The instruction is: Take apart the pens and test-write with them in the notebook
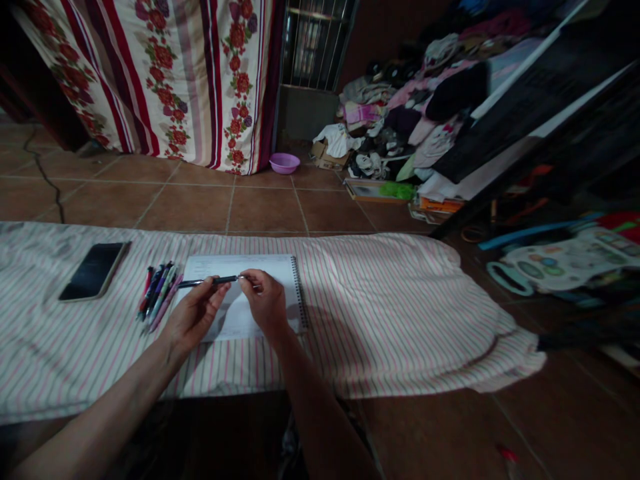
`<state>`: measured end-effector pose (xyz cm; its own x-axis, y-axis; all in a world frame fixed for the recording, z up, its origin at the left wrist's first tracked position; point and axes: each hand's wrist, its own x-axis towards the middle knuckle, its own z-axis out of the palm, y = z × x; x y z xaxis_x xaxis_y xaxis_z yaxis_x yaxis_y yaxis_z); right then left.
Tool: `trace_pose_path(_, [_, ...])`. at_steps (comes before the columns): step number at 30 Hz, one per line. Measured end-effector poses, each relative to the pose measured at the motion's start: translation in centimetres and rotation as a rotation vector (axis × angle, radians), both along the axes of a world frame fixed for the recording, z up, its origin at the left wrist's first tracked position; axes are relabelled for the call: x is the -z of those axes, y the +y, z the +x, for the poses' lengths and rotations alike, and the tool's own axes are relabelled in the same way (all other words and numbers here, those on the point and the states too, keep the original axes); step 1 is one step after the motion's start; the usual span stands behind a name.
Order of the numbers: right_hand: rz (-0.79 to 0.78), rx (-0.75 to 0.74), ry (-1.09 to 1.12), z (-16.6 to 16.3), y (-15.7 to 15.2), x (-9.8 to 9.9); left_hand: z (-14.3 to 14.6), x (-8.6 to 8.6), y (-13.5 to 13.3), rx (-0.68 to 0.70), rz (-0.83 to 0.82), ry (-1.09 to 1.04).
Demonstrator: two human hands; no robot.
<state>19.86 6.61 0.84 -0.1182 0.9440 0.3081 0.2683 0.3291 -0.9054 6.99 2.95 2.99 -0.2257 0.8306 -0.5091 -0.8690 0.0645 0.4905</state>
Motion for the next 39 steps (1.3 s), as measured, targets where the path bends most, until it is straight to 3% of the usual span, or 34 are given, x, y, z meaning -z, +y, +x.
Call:
trace_pose_path(16, [0.033, 0.007, -0.184, 0.48, -0.18, -0.82, 0.08, 0.19, -0.23, 0.012, 0.078, 0.121])
trace_pose_path(25, [-0.108, -0.088, 0.089, 0.22, 0.09, -0.23, -0.14, 0.13, 0.00, -0.005, -0.013, 0.065])
trace_pose_path(39, [-0.032, -0.062, -0.075, 0.74, 0.02, -0.17, -0.06, 0.38, -0.08, 0.021, 0.040, 0.149])
